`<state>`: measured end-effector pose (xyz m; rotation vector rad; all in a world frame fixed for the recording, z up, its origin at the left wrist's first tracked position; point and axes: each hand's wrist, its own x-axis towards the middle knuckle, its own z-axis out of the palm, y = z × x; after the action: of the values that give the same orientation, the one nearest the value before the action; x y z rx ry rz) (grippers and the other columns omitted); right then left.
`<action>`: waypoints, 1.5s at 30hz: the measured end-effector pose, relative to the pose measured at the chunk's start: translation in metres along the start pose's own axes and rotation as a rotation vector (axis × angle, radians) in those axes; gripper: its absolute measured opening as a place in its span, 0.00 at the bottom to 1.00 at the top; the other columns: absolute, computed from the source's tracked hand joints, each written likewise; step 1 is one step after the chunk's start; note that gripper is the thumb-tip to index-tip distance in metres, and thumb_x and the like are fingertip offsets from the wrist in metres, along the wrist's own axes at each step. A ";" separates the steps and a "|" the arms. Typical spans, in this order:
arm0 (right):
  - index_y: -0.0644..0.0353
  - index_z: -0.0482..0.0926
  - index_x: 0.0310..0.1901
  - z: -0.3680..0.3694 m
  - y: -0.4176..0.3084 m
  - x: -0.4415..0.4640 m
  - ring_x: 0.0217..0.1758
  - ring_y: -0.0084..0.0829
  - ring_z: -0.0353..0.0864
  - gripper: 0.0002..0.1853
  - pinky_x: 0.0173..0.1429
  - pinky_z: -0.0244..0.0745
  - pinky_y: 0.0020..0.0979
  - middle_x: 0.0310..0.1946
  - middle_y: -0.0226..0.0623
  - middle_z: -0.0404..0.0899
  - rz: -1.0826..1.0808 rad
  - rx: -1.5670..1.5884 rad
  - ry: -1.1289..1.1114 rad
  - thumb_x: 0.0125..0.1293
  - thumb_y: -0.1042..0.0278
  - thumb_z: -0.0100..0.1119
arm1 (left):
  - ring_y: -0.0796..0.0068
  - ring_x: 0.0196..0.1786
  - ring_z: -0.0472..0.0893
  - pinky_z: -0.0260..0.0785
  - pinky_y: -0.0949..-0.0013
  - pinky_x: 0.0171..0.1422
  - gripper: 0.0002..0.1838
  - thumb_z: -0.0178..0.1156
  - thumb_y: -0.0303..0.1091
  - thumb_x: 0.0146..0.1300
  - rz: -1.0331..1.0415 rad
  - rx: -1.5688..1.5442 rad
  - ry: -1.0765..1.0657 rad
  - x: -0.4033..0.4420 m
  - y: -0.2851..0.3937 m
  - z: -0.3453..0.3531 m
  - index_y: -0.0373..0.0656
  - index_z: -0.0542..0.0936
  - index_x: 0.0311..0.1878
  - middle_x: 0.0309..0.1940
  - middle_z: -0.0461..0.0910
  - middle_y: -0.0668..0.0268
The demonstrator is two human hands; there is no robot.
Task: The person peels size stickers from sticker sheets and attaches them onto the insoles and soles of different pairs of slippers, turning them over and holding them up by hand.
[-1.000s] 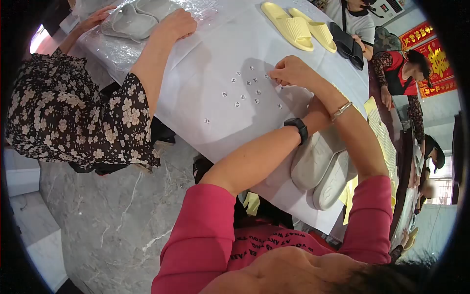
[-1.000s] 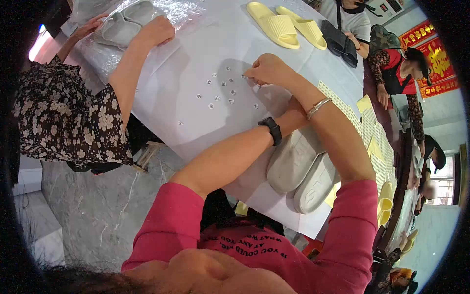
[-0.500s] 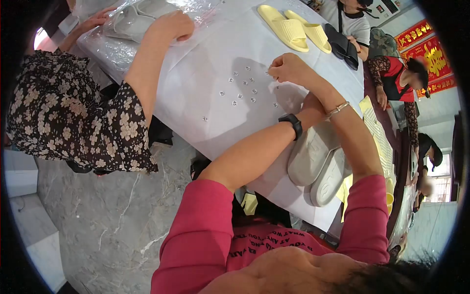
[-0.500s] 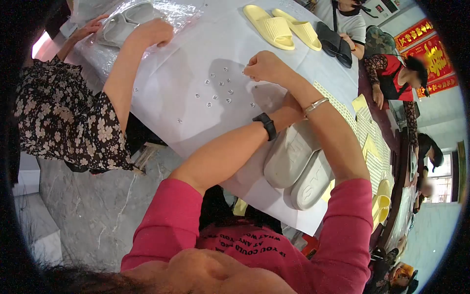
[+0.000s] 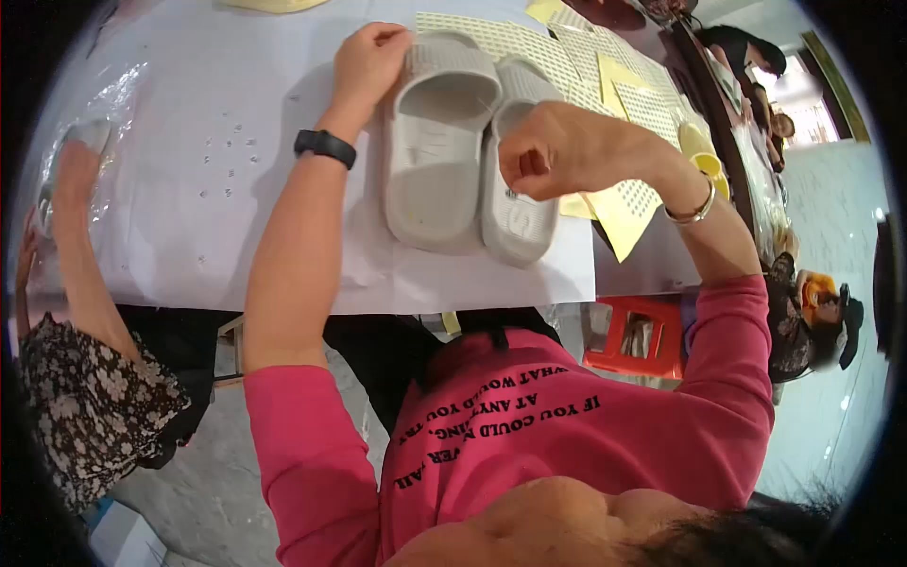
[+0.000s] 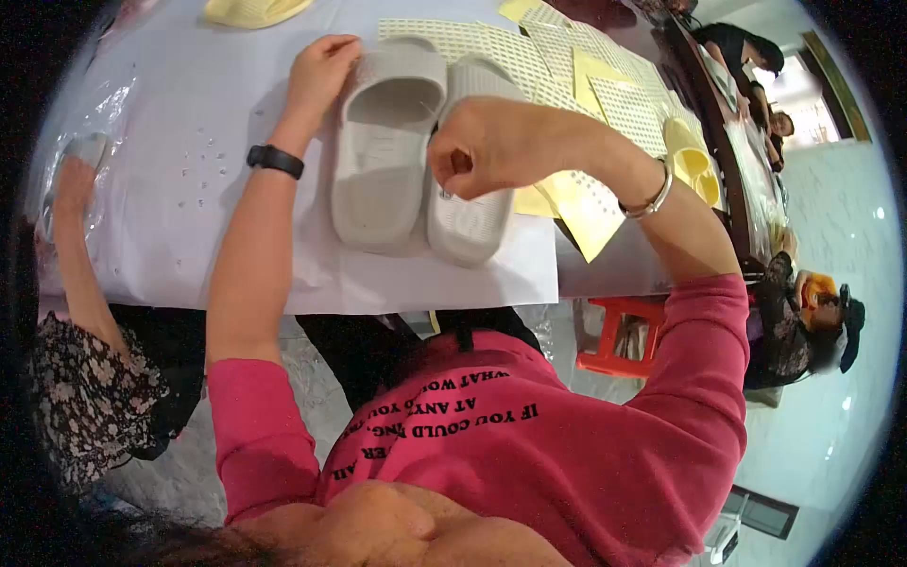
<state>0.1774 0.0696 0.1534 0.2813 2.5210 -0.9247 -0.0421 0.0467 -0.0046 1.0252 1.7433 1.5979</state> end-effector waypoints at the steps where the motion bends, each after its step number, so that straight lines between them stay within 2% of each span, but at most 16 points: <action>1: 0.66 0.79 0.29 0.008 0.004 -0.006 0.25 0.29 0.80 0.06 0.31 0.74 0.29 0.20 0.37 0.79 -0.017 -0.031 -0.025 0.57 0.71 0.60 | 0.80 0.40 0.80 0.72 0.75 0.46 0.17 0.63 0.38 0.62 0.049 0.006 0.010 0.004 -0.005 -0.004 0.36 0.82 0.48 0.39 0.83 0.67; 2: 0.65 0.79 0.29 0.015 0.006 -0.007 0.25 0.34 0.81 0.05 0.31 0.74 0.32 0.21 0.41 0.79 -0.037 -0.088 -0.023 0.55 0.72 0.60 | 0.80 0.40 0.79 0.72 0.76 0.47 0.17 0.63 0.38 0.62 0.084 0.011 0.020 0.008 -0.012 -0.008 0.37 0.82 0.49 0.39 0.83 0.67; 6: 0.64 0.79 0.28 0.037 0.015 -0.006 0.24 0.38 0.79 0.04 0.30 0.72 0.35 0.21 0.39 0.79 -0.056 -0.111 -0.048 0.53 0.73 0.59 | 0.80 0.40 0.80 0.72 0.76 0.48 0.16 0.63 0.38 0.64 0.015 -0.031 -0.031 0.008 -0.018 -0.022 0.37 0.81 0.50 0.38 0.83 0.67; 9: 0.63 0.79 0.27 0.054 0.023 -0.013 0.24 0.39 0.78 0.04 0.31 0.71 0.37 0.21 0.39 0.79 -0.130 -0.156 -0.015 0.52 0.72 0.59 | 0.80 0.37 0.81 0.72 0.76 0.43 0.16 0.63 0.39 0.62 0.028 -0.078 -0.015 0.001 -0.016 -0.019 0.37 0.83 0.46 0.36 0.84 0.66; 14: 0.62 0.79 0.26 0.072 0.034 -0.027 0.24 0.40 0.78 0.04 0.31 0.71 0.39 0.20 0.38 0.78 -0.114 -0.209 -0.020 0.52 0.71 0.57 | 0.80 0.37 0.80 0.72 0.77 0.44 0.16 0.63 0.37 0.62 0.030 -0.102 -0.008 -0.016 -0.017 -0.010 0.35 0.82 0.47 0.36 0.84 0.68; 25: 0.61 0.76 0.28 0.085 0.020 -0.026 0.25 0.42 0.77 0.03 0.30 0.71 0.39 0.19 0.37 0.76 -0.205 -0.310 0.171 0.53 0.72 0.58 | 0.82 0.37 0.79 0.70 0.78 0.45 0.16 0.63 0.37 0.61 0.085 -0.090 -0.004 -0.020 0.000 -0.032 0.37 0.83 0.47 0.36 0.83 0.69; 28: 0.61 0.75 0.29 0.090 0.027 -0.035 0.26 0.42 0.78 0.05 0.31 0.72 0.39 0.24 0.38 0.78 -0.224 -0.316 0.307 0.55 0.71 0.60 | 0.82 0.37 0.79 0.70 0.78 0.45 0.16 0.63 0.38 0.61 0.069 -0.046 0.028 -0.020 -0.001 -0.030 0.37 0.83 0.47 0.36 0.84 0.68; 30: 0.60 0.77 0.34 0.097 0.029 -0.044 0.29 0.41 0.79 0.06 0.33 0.74 0.39 0.31 0.37 0.79 -0.249 -0.380 0.470 0.57 0.69 0.62 | 0.81 0.38 0.79 0.71 0.78 0.45 0.15 0.63 0.38 0.62 0.079 -0.055 0.008 -0.020 -0.002 -0.030 0.37 0.83 0.47 0.37 0.84 0.68; 31: 0.60 0.77 0.34 0.103 0.030 -0.048 0.29 0.41 0.79 0.06 0.33 0.74 0.39 0.31 0.37 0.79 -0.251 -0.378 0.468 0.57 0.69 0.62 | 0.81 0.38 0.79 0.71 0.78 0.45 0.15 0.63 0.38 0.62 0.076 -0.054 0.010 -0.021 -0.001 -0.030 0.37 0.83 0.47 0.37 0.84 0.68; 33: 0.60 0.79 0.40 0.117 0.030 -0.056 0.33 0.40 0.80 0.10 0.35 0.76 0.38 0.35 0.37 0.79 -0.397 -0.395 0.570 0.57 0.69 0.64 | 0.81 0.38 0.79 0.71 0.78 0.46 0.15 0.63 0.37 0.63 0.088 -0.067 -0.006 -0.021 -0.001 -0.033 0.37 0.83 0.47 0.37 0.84 0.68; 34: 0.57 0.79 0.50 0.125 0.036 -0.061 0.44 0.39 0.79 0.20 0.46 0.76 0.38 0.43 0.36 0.78 -0.389 -0.409 0.516 0.54 0.65 0.68 | 0.81 0.38 0.79 0.71 0.78 0.46 0.15 0.63 0.37 0.63 0.089 -0.068 -0.006 -0.021 -0.001 -0.032 0.37 0.83 0.47 0.37 0.84 0.68; 35: 0.57 0.79 0.50 0.133 0.037 -0.063 0.44 0.39 0.79 0.20 0.46 0.76 0.38 0.43 0.36 0.78 -0.388 -0.411 0.518 0.54 0.65 0.68 | 0.81 0.38 0.79 0.71 0.78 0.46 0.15 0.62 0.37 0.63 0.088 -0.072 -0.008 -0.021 -0.002 -0.031 0.37 0.83 0.47 0.37 0.84 0.68; 37: 0.55 0.76 0.56 0.150 0.035 -0.068 0.58 0.37 0.73 0.28 0.59 0.70 0.40 0.56 0.35 0.73 -0.327 -0.547 0.567 0.52 0.60 0.69 | 0.81 0.38 0.80 0.71 0.78 0.46 0.15 0.62 0.37 0.63 0.089 -0.076 -0.011 -0.020 -0.004 -0.030 0.37 0.83 0.47 0.37 0.84 0.68; 38: 0.52 0.72 0.62 0.161 0.036 -0.071 0.66 0.36 0.66 0.35 0.66 0.64 0.41 0.64 0.33 0.67 -0.246 -0.587 0.524 0.51 0.55 0.69 | 0.81 0.38 0.79 0.71 0.78 0.46 0.15 0.62 0.37 0.63 0.087 -0.074 -0.013 -0.019 -0.005 -0.030 0.37 0.83 0.47 0.36 0.84 0.68; 43: 0.50 0.69 0.65 0.156 0.029 -0.081 0.66 0.38 0.67 0.36 0.65 0.65 0.41 0.64 0.34 0.67 -0.165 -0.691 0.645 0.54 0.55 0.67 | 0.81 0.38 0.80 0.73 0.77 0.46 0.15 0.61 0.37 0.66 0.087 -0.042 -0.032 -0.022 0.004 -0.034 0.37 0.81 0.50 0.38 0.83 0.67; 45: 0.50 0.68 0.66 0.142 0.031 -0.083 0.66 0.40 0.67 0.36 0.64 0.66 0.41 0.64 0.36 0.68 -0.156 -0.696 0.686 0.55 0.56 0.67 | 0.81 0.37 0.80 0.72 0.77 0.44 0.15 0.61 0.38 0.66 0.017 -0.015 0.108 -0.025 0.009 -0.035 0.38 0.82 0.49 0.36 0.83 0.67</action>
<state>0.3076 -0.0031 0.0778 0.1953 3.3311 0.0916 -0.0554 0.0057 0.0068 0.9648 1.7953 1.7027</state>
